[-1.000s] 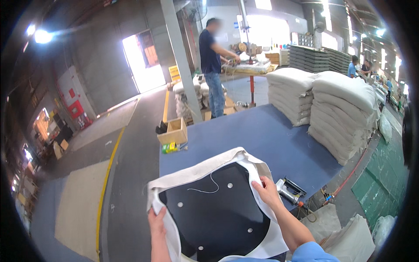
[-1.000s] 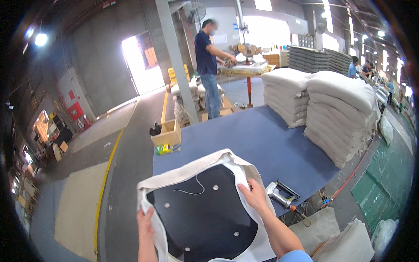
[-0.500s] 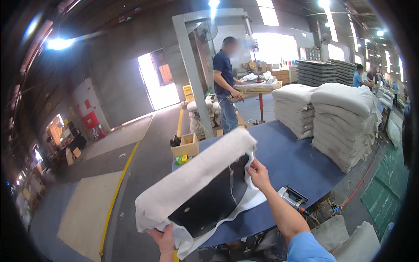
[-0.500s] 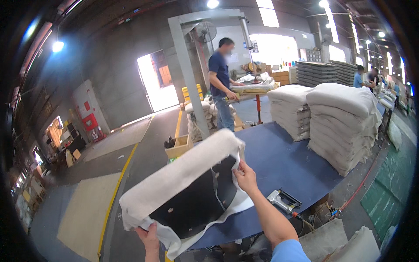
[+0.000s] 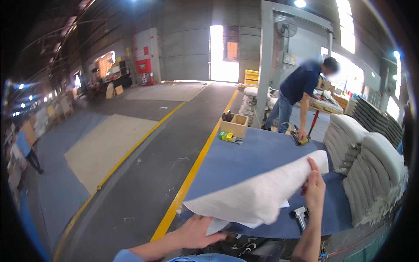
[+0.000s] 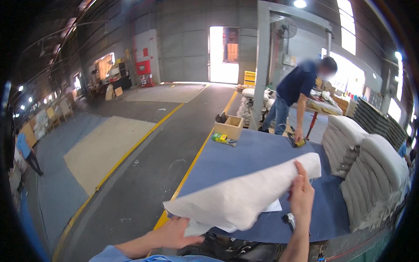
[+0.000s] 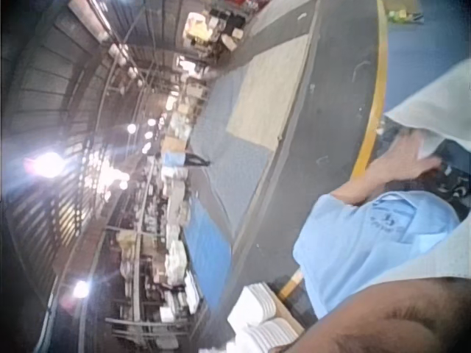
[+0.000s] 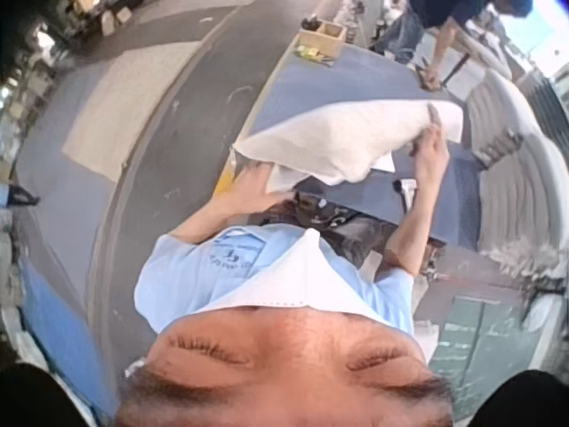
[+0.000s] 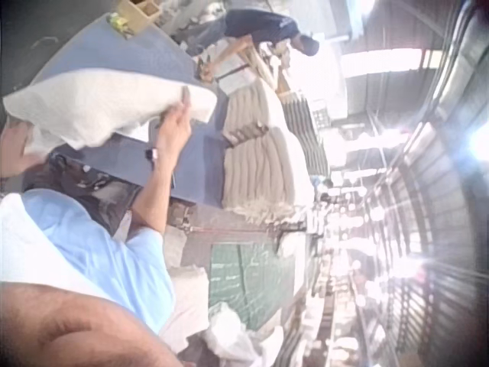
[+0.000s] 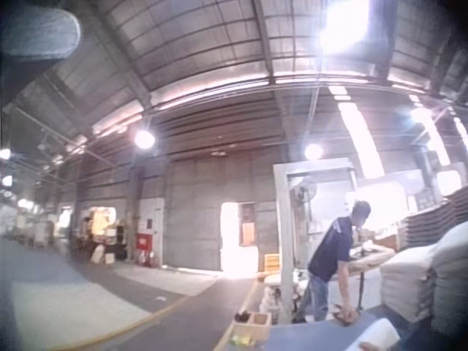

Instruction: The person folds a white fabric cover over a black foam insert and uses a staple gun to secure the edges. The person repeatedly adjusts the fabric and staples the corners, then flips the pillow to inspect the finished side.

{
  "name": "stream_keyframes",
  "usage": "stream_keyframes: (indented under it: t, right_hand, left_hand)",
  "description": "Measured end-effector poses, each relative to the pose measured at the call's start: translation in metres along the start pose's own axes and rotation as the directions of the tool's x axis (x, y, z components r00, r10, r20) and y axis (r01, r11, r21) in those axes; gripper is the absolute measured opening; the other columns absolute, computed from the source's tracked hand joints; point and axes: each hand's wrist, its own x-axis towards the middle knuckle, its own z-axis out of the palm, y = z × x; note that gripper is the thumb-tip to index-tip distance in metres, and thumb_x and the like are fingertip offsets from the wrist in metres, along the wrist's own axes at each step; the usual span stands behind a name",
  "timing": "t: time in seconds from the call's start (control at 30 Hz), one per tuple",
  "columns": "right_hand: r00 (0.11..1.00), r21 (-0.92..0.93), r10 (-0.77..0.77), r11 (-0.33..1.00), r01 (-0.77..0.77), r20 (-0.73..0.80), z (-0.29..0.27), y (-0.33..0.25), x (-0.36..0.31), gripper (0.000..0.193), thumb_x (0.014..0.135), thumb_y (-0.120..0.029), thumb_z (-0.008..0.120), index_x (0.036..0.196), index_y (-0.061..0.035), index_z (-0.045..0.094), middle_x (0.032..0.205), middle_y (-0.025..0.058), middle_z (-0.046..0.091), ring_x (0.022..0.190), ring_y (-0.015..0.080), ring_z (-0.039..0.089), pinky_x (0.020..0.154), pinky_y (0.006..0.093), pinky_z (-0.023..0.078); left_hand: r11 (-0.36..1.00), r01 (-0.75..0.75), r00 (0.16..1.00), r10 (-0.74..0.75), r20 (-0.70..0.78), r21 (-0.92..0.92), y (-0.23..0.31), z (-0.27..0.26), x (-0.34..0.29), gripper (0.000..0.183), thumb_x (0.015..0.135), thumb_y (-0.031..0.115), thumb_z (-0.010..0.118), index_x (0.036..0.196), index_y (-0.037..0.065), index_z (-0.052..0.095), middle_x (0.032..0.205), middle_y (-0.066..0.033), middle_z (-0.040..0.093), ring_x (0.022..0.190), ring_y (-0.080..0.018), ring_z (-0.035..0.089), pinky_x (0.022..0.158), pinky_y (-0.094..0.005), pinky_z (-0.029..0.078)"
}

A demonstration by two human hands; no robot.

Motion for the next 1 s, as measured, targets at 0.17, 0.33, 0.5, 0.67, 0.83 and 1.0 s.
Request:
stream_keyframes:
  t: [0.17, 0.33, 0.5, 0.67, 0.83, 1.0]
  right_hand:
    - [0.985, 0.179, -0.165, 0.971, 0.155, 0.041, -0.044, 0.038, -0.001, 0.059, 0.115, -0.050, 0.036, 0.153, -0.0074, 0.053, 0.143, 0.0142, 0.058, 0.117, 0.0185, 0.062, 0.100, 0.0312, 0.050]
    - [0.951, 0.419, 0.066, 0.887, -0.195, 0.302, -0.094, 0.061, -0.017, 0.081, 0.109, -0.066, 0.026, 0.165, -0.0067, 0.029, 0.162, 0.0172, 0.041, 0.146, 0.0273, 0.045, 0.120, 0.0424, 0.038]
    - [0.920, 0.288, 0.225, 0.902, -0.321, 0.321, -0.144, 0.096, -0.043, 0.080, 0.109, -0.066, 0.026, 0.168, -0.0120, 0.022, 0.173, 0.0126, 0.025, 0.155, 0.0268, 0.031, 0.125, 0.0421, 0.031]
    - [0.722, 0.175, 0.604, 0.713, -0.679, 0.338, -0.166, 0.126, -0.085, 0.091, 0.104, -0.073, 0.041, 0.168, -0.0124, 0.021, 0.169, 0.0126, 0.033, 0.150, 0.0273, 0.039, 0.119, 0.0442, 0.038]
    - [0.939, -0.142, 0.344, 0.930, -0.338, 0.024, -0.160, 0.181, -0.123, 0.084, 0.095, -0.027, 0.073, 0.162, -0.0018, 0.030, 0.154, 0.0201, 0.049, 0.135, 0.0324, 0.051, 0.116, 0.0428, 0.039]
    - [0.966, 0.050, 0.252, 0.966, -0.255, 0.056, -0.132, 0.183, -0.081, 0.093, 0.083, -0.017, 0.079, 0.162, -0.0015, 0.031, 0.150, 0.0203, 0.051, 0.135, 0.0344, 0.052, 0.116, 0.0431, 0.038]
  left_hand:
    - [0.782, 0.412, 0.672, 0.086, 0.735, -0.468, -0.040, -0.107, -0.053, 0.053, 0.103, 0.032, 0.068, 0.145, 0.000, 0.058, 0.134, -0.0217, 0.068, 0.121, -0.0352, 0.067, 0.108, -0.0443, 0.050]
    - [0.580, 0.182, 0.978, -0.187, 0.088, -0.794, -0.101, -0.061, 0.011, 0.045, 0.105, 0.032, 0.066, 0.138, 0.002, 0.063, 0.132, -0.0143, 0.070, 0.118, -0.0242, 0.068, 0.101, -0.0379, 0.053]
    - [0.714, 0.514, 0.855, -0.382, 0.352, -0.475, -0.151, 0.090, 0.117, 0.074, 0.098, 0.050, 0.070, 0.150, 0.000, 0.051, 0.126, -0.0138, 0.070, 0.116, -0.0203, 0.064, 0.097, -0.0356, 0.052]
    - [0.538, 0.718, 0.651, -0.294, 0.700, -0.441, -0.133, 0.188, 0.148, 0.100, 0.089, 0.055, 0.080, 0.154, -0.010, 0.040, 0.145, -0.0280, 0.056, 0.135, -0.0343, 0.057, 0.105, -0.0462, 0.051]
    - [0.546, 0.706, 0.697, -0.421, 0.581, -0.451, -0.135, 0.218, 0.146, 0.106, 0.081, 0.049, 0.089, 0.148, -0.017, 0.042, 0.152, -0.0297, 0.049, 0.140, -0.0366, 0.052, 0.109, -0.0474, 0.048]
    - [0.444, 0.663, 0.745, -0.470, 0.473, -0.603, -0.148, 0.158, 0.126, 0.094, 0.079, 0.044, 0.091, 0.144, -0.011, 0.052, 0.144, -0.0254, 0.058, 0.132, -0.0343, 0.058, 0.108, -0.0440, 0.049]
